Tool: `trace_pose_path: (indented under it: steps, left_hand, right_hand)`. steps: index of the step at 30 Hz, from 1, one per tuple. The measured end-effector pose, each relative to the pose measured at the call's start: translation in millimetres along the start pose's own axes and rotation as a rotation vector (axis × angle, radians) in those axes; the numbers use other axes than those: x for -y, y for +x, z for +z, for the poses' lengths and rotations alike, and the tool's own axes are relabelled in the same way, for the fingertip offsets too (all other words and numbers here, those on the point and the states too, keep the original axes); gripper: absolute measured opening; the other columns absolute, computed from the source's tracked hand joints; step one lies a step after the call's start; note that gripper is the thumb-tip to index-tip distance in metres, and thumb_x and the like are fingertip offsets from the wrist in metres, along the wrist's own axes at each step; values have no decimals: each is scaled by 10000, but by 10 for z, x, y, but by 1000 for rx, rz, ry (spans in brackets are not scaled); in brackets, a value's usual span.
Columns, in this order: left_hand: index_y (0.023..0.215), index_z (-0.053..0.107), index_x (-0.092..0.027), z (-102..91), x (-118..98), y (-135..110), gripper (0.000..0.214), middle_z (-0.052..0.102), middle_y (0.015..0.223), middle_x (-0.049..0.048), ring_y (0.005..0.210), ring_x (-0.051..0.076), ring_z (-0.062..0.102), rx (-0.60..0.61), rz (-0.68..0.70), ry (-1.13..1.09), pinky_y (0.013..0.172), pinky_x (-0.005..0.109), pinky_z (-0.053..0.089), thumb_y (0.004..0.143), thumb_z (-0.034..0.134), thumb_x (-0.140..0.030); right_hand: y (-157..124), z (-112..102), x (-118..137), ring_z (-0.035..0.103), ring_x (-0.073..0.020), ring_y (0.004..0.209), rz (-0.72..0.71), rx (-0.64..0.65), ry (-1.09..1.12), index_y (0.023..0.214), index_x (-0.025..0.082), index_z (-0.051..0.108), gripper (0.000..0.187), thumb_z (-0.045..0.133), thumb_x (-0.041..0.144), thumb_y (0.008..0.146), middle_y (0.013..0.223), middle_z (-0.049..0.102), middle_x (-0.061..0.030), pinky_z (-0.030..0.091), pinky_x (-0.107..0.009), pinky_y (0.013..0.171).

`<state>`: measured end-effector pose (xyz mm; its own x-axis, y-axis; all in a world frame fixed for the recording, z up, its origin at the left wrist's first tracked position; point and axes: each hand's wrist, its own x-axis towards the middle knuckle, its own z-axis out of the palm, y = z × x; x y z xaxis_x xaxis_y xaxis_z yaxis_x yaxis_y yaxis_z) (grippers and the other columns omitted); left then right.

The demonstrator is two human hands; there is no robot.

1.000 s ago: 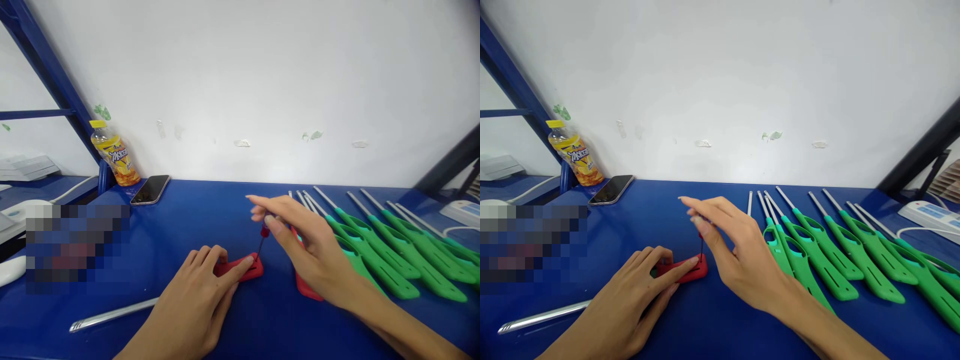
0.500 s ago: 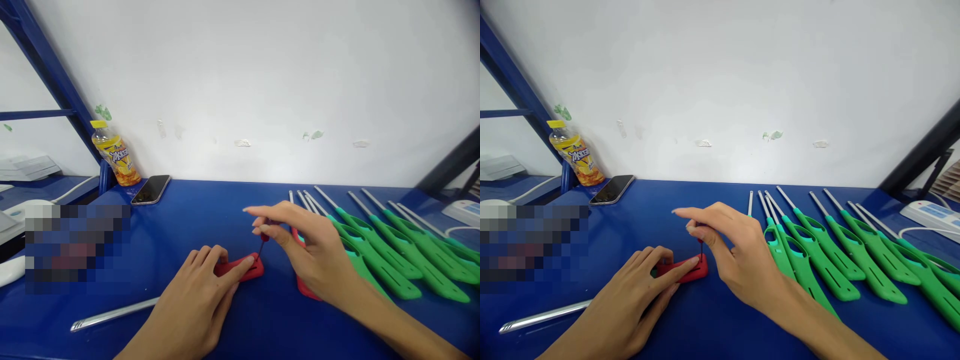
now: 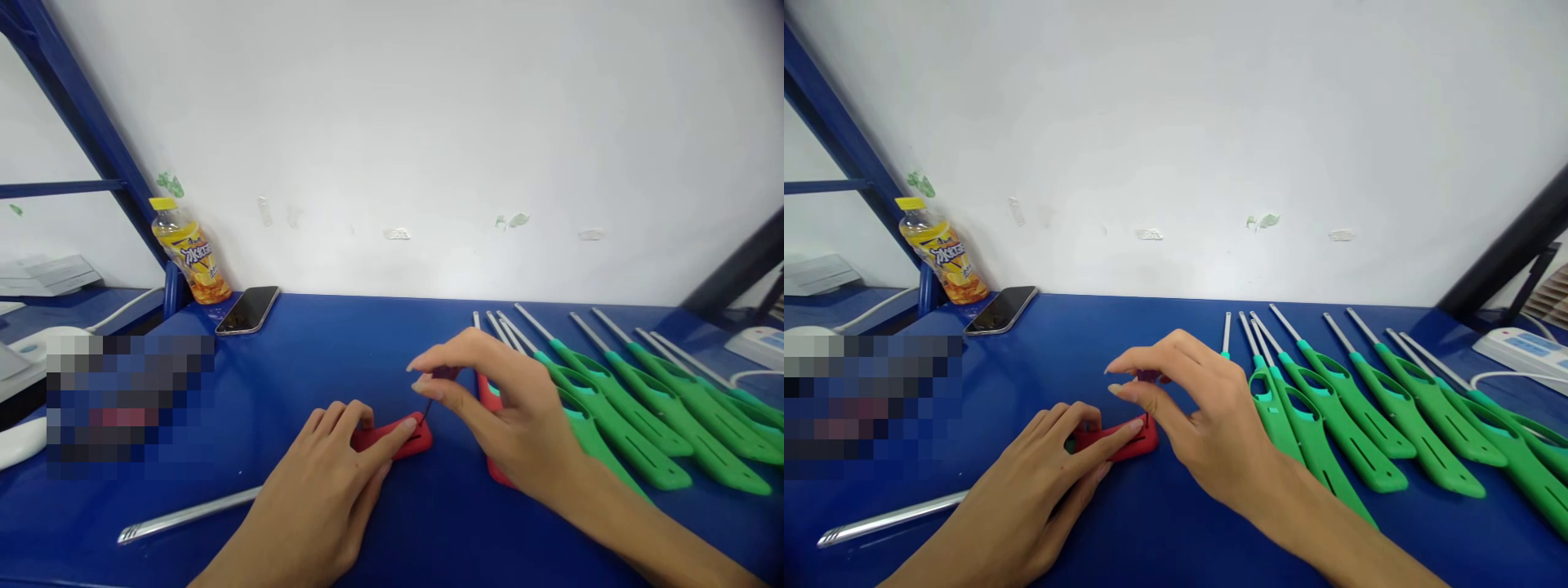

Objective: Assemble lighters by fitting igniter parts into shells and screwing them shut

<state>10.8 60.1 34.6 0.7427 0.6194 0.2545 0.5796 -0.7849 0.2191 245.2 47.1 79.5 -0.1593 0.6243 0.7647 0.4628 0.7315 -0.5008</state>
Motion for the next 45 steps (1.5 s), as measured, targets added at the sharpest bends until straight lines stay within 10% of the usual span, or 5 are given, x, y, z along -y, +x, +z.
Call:
trace_pose_path:
  steps: [15,23,45]
  left_hand:
    - [1615,400,-424,19,13,4,581,563,1202,72,979,274,579,-4,9,10,863,513,526,1100,424,-157]
    - [1611,408,-432,15,10,-1,571,564,1198,67,969,271,581,-12,8,8,862,504,518,1103,423,-172]
    - [1611,415,-442,10,2,19,569,567,1195,63,965,270,573,-5,-3,-8,861,493,511,1108,414,-175]
  right_hand:
    - [1,-25,71,729,-73,1066,100,78,69,1451,245,648,421,537,78,1081,1229,785,17,567,-189,945]
    - [20,-18,97,706,-75,868,109,18,15,1157,245,754,215,656,106,1025,1003,773,38,560,-186,787]
    - [-23,13,76,733,-109,895,116,-9,55,1134,285,733,238,663,95,1009,1014,775,42,601,-231,769]
